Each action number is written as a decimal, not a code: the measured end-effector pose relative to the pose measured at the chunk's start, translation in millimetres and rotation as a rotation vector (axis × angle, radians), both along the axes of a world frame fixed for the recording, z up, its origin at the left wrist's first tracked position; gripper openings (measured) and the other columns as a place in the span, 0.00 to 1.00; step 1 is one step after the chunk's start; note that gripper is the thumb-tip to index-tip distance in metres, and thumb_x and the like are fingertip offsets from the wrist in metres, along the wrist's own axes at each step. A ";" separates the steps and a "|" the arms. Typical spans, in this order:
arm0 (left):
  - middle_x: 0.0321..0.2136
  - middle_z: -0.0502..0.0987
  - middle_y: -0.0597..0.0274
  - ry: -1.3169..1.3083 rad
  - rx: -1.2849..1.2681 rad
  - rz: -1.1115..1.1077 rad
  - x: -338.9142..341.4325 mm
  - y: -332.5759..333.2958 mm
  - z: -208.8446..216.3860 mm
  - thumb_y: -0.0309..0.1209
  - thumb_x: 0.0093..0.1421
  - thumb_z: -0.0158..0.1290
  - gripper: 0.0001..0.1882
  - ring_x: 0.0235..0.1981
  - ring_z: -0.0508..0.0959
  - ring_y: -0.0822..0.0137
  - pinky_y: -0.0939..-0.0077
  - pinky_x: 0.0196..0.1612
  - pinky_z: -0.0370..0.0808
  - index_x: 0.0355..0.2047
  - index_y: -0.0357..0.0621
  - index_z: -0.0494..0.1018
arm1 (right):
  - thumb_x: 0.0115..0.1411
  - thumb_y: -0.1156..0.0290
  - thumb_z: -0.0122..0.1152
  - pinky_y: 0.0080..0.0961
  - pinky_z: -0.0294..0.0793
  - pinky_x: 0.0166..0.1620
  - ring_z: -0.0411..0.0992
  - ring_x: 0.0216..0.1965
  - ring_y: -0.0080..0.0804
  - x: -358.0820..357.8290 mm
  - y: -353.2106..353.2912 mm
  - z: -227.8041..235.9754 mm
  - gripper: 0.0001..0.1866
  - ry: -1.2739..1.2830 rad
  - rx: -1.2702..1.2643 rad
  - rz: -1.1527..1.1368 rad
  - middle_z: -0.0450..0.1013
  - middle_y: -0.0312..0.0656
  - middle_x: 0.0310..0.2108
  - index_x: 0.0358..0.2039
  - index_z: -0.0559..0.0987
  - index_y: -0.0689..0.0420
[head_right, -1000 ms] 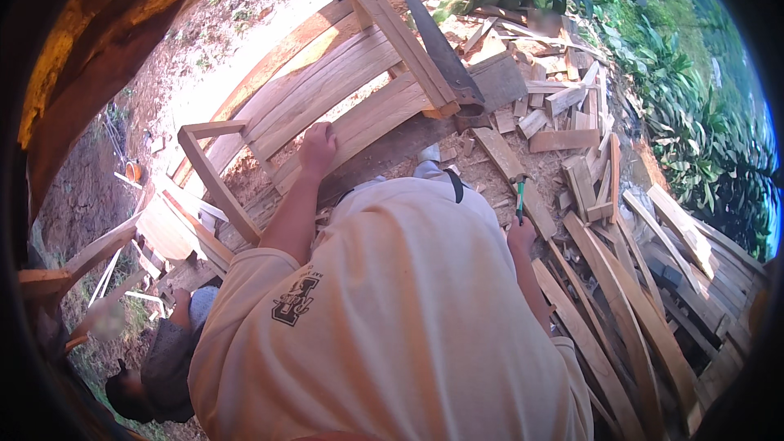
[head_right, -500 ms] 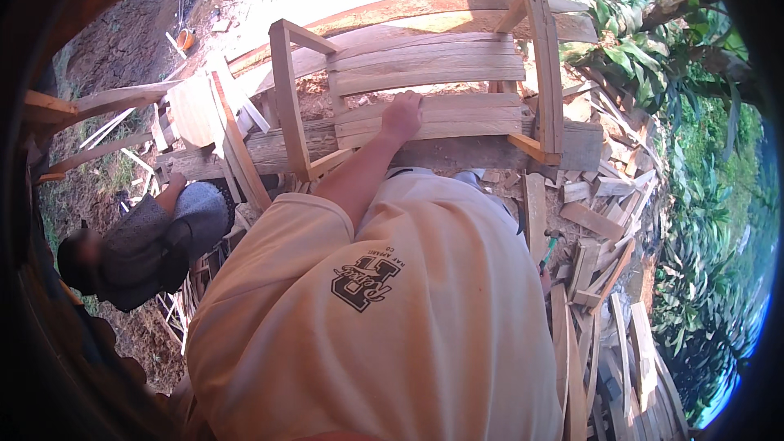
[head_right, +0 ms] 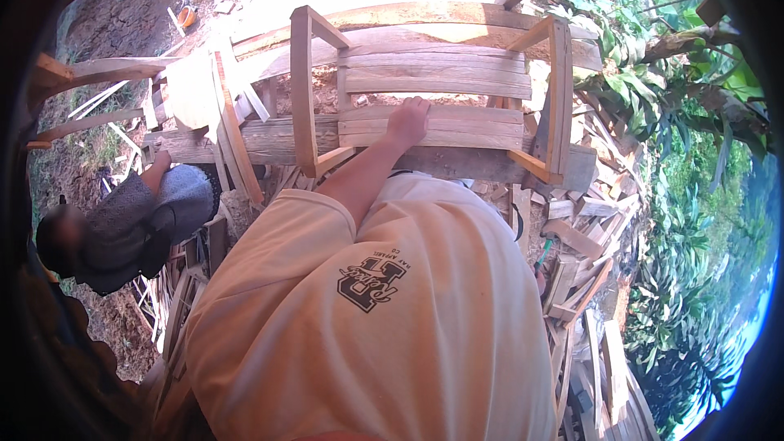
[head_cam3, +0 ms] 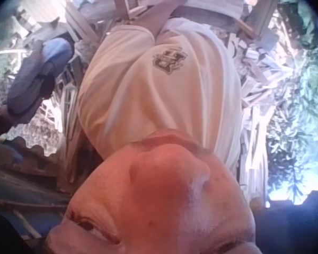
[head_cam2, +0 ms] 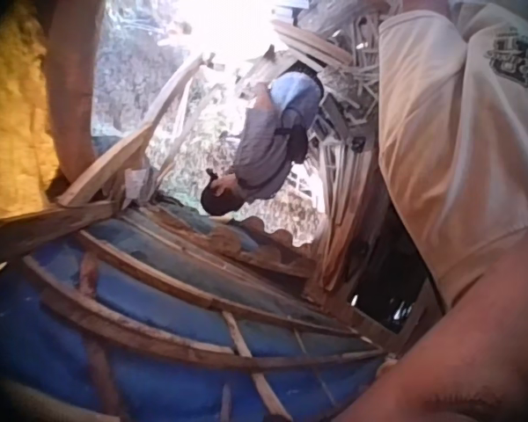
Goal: The person assembles a wooden chair by hand, positioning slats and side frames onto a base structure. They use a hammer to drive nails into the joints to secure the components together. The assembly process involves repeated alignment and hammering of the wooden parts.
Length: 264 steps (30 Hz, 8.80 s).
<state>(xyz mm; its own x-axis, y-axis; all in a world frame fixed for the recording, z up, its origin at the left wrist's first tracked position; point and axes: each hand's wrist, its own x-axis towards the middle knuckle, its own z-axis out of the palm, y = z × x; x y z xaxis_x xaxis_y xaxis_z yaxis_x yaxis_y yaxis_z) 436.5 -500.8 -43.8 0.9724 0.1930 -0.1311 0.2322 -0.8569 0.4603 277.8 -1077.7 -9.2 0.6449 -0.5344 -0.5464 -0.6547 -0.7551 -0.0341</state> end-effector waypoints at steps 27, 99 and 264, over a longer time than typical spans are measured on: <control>0.50 0.75 0.55 -0.062 0.079 -0.181 -6.5 2.0 9.4 0.25 0.55 0.56 0.26 0.56 0.72 0.54 0.61 0.61 0.71 0.56 0.42 0.71 | 0.70 0.61 0.52 0.46 0.74 0.45 0.77 0.41 0.55 52.8 74.2 42.5 0.16 -0.417 0.088 -0.078 0.79 0.53 0.37 0.46 0.80 0.60; 0.41 0.83 0.42 0.353 0.081 0.946 74.3 205.3 -21.3 0.48 0.53 0.68 0.25 0.48 0.81 0.47 0.58 0.53 0.74 0.37 0.36 0.82 | 0.56 0.50 0.70 0.40 0.79 0.37 0.80 0.33 0.47 483.1 395.1 -72.8 0.19 -0.694 0.511 0.695 0.82 0.44 0.28 0.32 0.86 0.54; 0.43 0.82 0.43 0.763 -0.319 0.439 -284.5 -41.2 75.2 0.41 0.66 0.54 0.22 0.46 0.82 0.51 0.61 0.49 0.76 0.49 0.32 0.77 | 0.49 0.75 0.66 0.49 0.76 0.48 0.77 0.45 0.59 289.1 53.7 -52.5 0.20 -0.251 0.292 0.272 0.78 0.59 0.40 0.43 0.73 0.62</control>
